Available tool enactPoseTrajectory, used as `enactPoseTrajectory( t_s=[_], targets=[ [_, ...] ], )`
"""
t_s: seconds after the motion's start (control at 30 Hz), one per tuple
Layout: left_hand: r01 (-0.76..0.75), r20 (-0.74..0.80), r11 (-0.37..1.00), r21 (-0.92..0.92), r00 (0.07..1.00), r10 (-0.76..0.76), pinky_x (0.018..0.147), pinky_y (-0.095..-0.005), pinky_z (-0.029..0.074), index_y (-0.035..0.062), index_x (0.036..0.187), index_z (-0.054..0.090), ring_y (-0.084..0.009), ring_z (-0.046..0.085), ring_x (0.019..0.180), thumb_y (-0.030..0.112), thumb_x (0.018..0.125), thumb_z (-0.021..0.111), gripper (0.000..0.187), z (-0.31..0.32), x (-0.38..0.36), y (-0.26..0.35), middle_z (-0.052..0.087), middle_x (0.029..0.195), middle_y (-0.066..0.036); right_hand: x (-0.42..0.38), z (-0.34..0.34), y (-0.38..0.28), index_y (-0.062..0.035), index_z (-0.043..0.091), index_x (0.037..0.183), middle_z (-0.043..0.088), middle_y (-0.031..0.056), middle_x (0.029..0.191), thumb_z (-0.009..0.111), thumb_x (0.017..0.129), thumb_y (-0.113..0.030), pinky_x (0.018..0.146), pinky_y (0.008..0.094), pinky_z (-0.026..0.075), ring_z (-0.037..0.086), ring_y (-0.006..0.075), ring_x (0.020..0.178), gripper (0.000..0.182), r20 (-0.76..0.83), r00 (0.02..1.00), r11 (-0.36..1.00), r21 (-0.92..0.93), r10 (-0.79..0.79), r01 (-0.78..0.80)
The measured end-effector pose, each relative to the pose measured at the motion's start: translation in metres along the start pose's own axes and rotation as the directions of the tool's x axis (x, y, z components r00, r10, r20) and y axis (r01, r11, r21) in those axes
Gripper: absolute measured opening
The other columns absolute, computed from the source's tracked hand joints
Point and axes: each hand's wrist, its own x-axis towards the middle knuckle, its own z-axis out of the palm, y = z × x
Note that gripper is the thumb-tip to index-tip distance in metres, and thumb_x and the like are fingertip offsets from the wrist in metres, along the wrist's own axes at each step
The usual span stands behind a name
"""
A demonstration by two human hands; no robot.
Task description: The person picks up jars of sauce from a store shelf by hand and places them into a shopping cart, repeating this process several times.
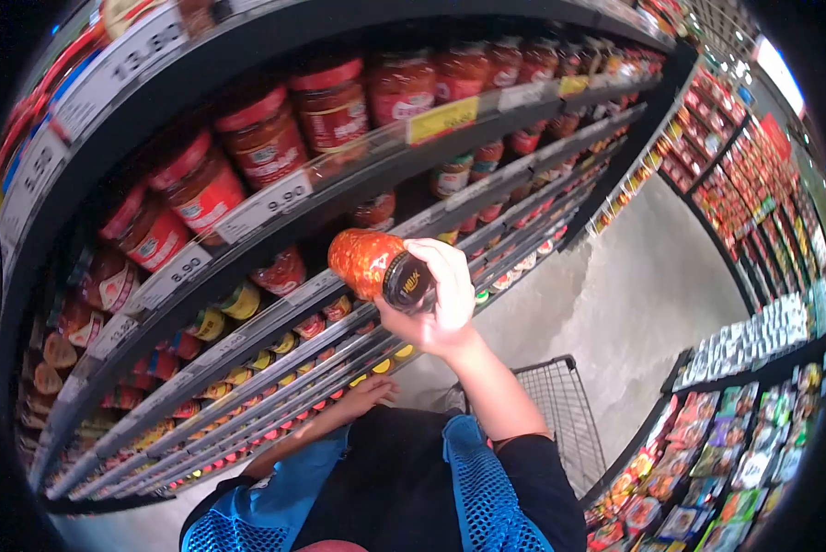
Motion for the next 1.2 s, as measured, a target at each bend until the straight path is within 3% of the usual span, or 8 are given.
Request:
enactPoseTrajectory(
  t_s=[0.23,0.33,0.43,0.6,0.73,0.77,0.9,1.2],
  targets=[
    [0.087,0.084,0.979,0.185,0.991,-0.104,0.084,-0.0296,0.049,0.0039,0.122,0.056,-0.0158,0.062,0.099,0.023,0.103,0.047,0.028,0.012,0.012,0.011,0.063,0.113,-0.006,-0.035,-0.118,-0.019,0.0033,0.061,0.113,0.064,0.0186,0.106,0.084,0.057,-0.015,0.082,0.0400,0.053,0.065,0.0322,0.093,0.063,-0.029,0.998,0.925,-0.377,0.047,-0.055],
    [0.173,0.121,0.977,0.123,0.975,-0.187,0.083,-0.0280,0.048,0.0064,0.123,0.055,-0.0153,0.062,0.100,0.023,0.103,0.047,0.027,0.012,0.020,0.004,0.063,0.115,-0.006,-0.067,-0.182,-0.028,0.0006,0.062,0.108,0.064,0.0156,0.097,0.083,0.057,-0.015,0.072,0.0358,0.055,0.066,0.0296,0.084,0.057,-0.053,0.982,0.761,-0.625,0.180,-0.173],
    [0.266,0.150,0.950,0.166,0.945,-0.290,0.082,-0.0274,0.048,0.0056,0.125,0.054,-0.0161,0.062,0.101,0.023,0.104,0.046,0.029,0.018,0.030,0.004,0.062,0.118,-0.008,-0.133,-0.239,-0.019,-0.0025,0.061,0.109,0.062,0.0132,0.094,0.082,0.061,-0.017,0.065,0.0356,0.055,0.066,0.0281,0.077,0.054,-0.216,0.909,0.520,-0.762,0.357,-0.386],
    [0.399,0.130,0.883,0.247,0.889,-0.438,0.081,-0.0276,0.049,0.0050,0.125,0.054,-0.0172,0.063,0.101,0.024,0.103,0.046,0.030,0.031,0.049,-0.004,0.062,0.119,-0.009,-0.305,-0.294,0.013,-0.0050,0.057,0.121,0.056,0.0130,0.102,0.078,0.070,-0.027,0.061,0.0424,0.057,0.067,0.0332,0.078,0.059,-0.599,0.610,-0.146,-0.765,0.519,-0.627],
    [0.483,0.044,0.808,0.338,0.849,-0.526,0.080,-0.0263,0.049,0.0054,0.122,0.056,-0.0169,0.064,0.097,0.025,0.103,0.047,0.029,0.051,0.063,-0.009,0.064,0.115,-0.009,-0.471,-0.309,0.038,-0.0060,0.052,0.123,0.050,0.0178,0.116,0.075,0.073,-0.030,0.071,0.0508,0.056,0.065,0.0423,0.082,0.060,-0.800,0.195,-0.479,-0.513,0.567,-0.712],
    [0.491,0.054,0.796,0.353,0.839,-0.542,0.079,-0.0260,0.049,0.0056,0.122,0.056,-0.0166,0.064,0.097,0.025,0.103,0.047,0.029,0.052,0.065,-0.011,0.064,0.115,-0.009,-0.501,-0.309,0.043,-0.0092,0.054,0.120,0.050,0.0171,0.116,0.078,0.071,-0.030,0.073,0.0498,0.055,0.065,0.0400,0.088,0.058,-0.841,0.079,-0.540,-0.412,0.535,-0.734],
    [0.579,-0.004,0.720,0.383,0.781,-0.625,0.079,-0.0248,0.049,0.0057,0.123,0.057,-0.0146,0.064,0.097,0.024,0.104,0.046,0.028,0.058,0.071,-0.026,0.065,0.116,-0.009,-0.598,-0.302,0.051,-0.0125,0.048,0.123,0.041,0.0233,0.122,0.076,0.071,-0.018,0.082,0.0503,0.054,0.062,0.0460,0.094,0.059,-0.773,-0.226,-0.609,-0.247,0.593,-0.754],
    [0.603,-0.010,0.655,0.455,0.740,-0.673,0.080,-0.0248,0.048,0.0062,0.124,0.056,-0.0136,0.063,0.098,0.024,0.104,0.047,0.028,0.062,0.086,-0.059,0.064,0.117,-0.008,-0.667,-0.288,0.082,-0.0127,0.043,0.122,0.042,0.0230,0.119,0.074,0.074,-0.019,0.077,0.0523,0.054,0.064,0.0462,0.084,0.057,-0.682,-0.311,-0.594,-0.223,0.662,-0.773]
  ],
)
